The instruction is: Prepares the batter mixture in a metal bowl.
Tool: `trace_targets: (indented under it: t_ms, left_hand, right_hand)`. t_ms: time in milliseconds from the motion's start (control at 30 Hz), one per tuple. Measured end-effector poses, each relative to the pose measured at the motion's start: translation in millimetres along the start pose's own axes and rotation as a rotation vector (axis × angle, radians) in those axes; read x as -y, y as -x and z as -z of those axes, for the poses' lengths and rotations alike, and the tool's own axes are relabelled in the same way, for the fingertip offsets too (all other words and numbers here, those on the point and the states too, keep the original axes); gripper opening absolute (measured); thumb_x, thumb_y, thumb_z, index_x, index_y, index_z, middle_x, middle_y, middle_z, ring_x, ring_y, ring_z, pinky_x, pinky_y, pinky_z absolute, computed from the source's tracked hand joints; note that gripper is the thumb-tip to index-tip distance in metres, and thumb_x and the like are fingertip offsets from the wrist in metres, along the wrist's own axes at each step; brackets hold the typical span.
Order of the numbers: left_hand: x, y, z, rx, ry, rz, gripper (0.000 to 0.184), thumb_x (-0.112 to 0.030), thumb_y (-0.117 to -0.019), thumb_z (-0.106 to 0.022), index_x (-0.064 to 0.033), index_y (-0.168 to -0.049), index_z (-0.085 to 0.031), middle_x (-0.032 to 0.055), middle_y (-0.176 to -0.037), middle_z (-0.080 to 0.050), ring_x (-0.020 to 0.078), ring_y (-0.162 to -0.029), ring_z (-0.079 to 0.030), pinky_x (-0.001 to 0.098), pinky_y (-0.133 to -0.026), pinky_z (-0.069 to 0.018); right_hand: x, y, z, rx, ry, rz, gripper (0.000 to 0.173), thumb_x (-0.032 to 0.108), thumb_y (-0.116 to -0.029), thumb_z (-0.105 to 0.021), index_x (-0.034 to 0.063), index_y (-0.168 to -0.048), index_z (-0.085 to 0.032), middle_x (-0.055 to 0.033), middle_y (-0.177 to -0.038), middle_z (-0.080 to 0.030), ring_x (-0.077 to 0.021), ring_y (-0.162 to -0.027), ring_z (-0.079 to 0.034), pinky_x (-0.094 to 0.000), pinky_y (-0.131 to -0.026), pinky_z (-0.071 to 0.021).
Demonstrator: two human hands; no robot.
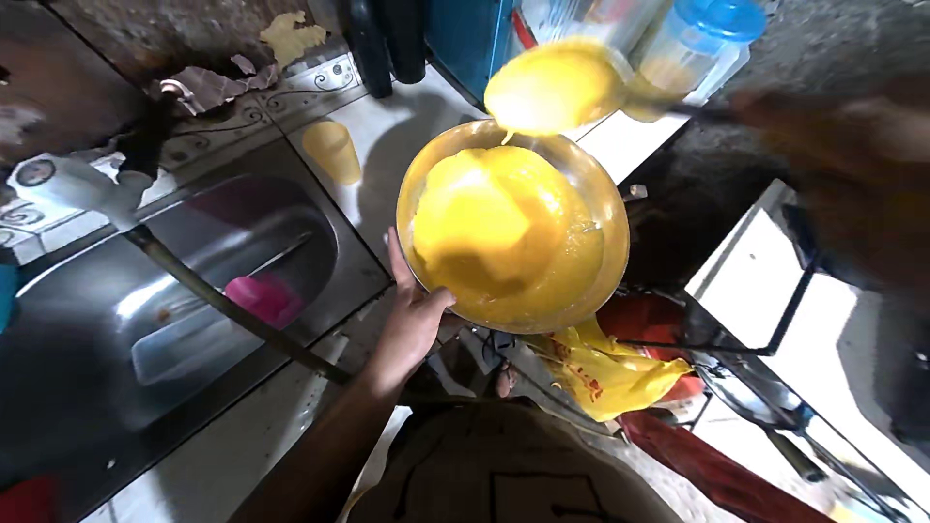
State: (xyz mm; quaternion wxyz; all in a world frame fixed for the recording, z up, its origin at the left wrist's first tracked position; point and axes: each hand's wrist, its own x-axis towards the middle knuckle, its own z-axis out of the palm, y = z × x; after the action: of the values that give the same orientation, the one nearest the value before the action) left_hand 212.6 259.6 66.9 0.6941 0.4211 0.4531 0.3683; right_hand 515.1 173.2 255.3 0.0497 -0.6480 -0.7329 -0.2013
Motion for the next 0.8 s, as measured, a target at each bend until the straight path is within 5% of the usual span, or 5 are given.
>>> trace_targets:
  t_ms: [100,233,367,567,800]
  left_hand:
    - [0,-1,0,-0.004,-0.010,0.004,0.113,0.008,-0.0832,-0.056,-0.0390,-0.161,0.011,0.0171,-0.163,-0.022,0.0287,-0.096,-0.073,0.0459,-0.061,-0.0652]
    - [-2,1,-2,-0.007,-0.011,0.025,0.112,0.008,-0.0843,-0.055,-0.0384,-0.161,0.012,0.0172,-0.162,-0.024,0.0285,-0.093,-0.074,0.0448,-0.060,-0.0653]
    - [-3,1,-1,0.000,0.004,0.022,0.112,0.008,-0.0844,-0.056,-0.0368,-0.161,0.012,0.0159,-0.162,-0.026,0.0271,-0.098,-0.073,0.0440,-0.061,-0.0651]
    - [-6,0,-4,0.024,-0.045,0.050,0.110,0.008,-0.0863,-0.055,-0.0351,-0.160,0.015,0.0167,-0.163,-0.023,0.0262,-0.095,-0.074,0.0419,-0.063,-0.0660]
    - [-8,-6,10,0.032,-0.104,0.078,0.107,0.004,-0.0876,-0.055,-0.0335,-0.161,0.013,0.0165,-0.160,-0.029,0.0254,-0.099,-0.073,0.0427,-0.066,-0.0659]
  right_hand:
    - [41,-17,-24,0.372,0.134,-0.101,0.024,0.010,-0.1003,-0.058,0.0149,-0.117,-0.075,-0.0224,-0.079,-0.067,-0.0484,-0.066,-0.066,-0.0608,-0.049,-0.0460]
    - [73,-49,-93,0.835,0.005,-0.370,0.037,0.004,-0.0985,-0.060,0.0163,-0.132,-0.068,-0.0271,-0.109,-0.071,-0.0516,-0.102,-0.068,-0.0668,-0.078,-0.0538]
    - [73,-25,-103,0.794,-0.215,-0.021,0.021,0.008,-0.1003,-0.063,0.0139,-0.118,-0.073,-0.0166,-0.092,-0.073,-0.0401,-0.091,-0.071,-0.0598,-0.076,-0.0561]
    - [70,-64,-112,0.804,-0.015,-0.210,0.043,0.003,-0.0992,-0.057,0.0191,-0.138,-0.065,-0.0257,-0.109,-0.071,-0.0490,-0.102,-0.069,-0.0639,-0.079,-0.0544]
    - [42,-71,-114,0.822,0.005,-0.109,0.029,0.008,-0.1016,-0.059,0.0186,-0.125,-0.072,-0.0234,-0.104,-0.072,-0.0476,-0.100,-0.069,-0.0644,-0.078,-0.0542]
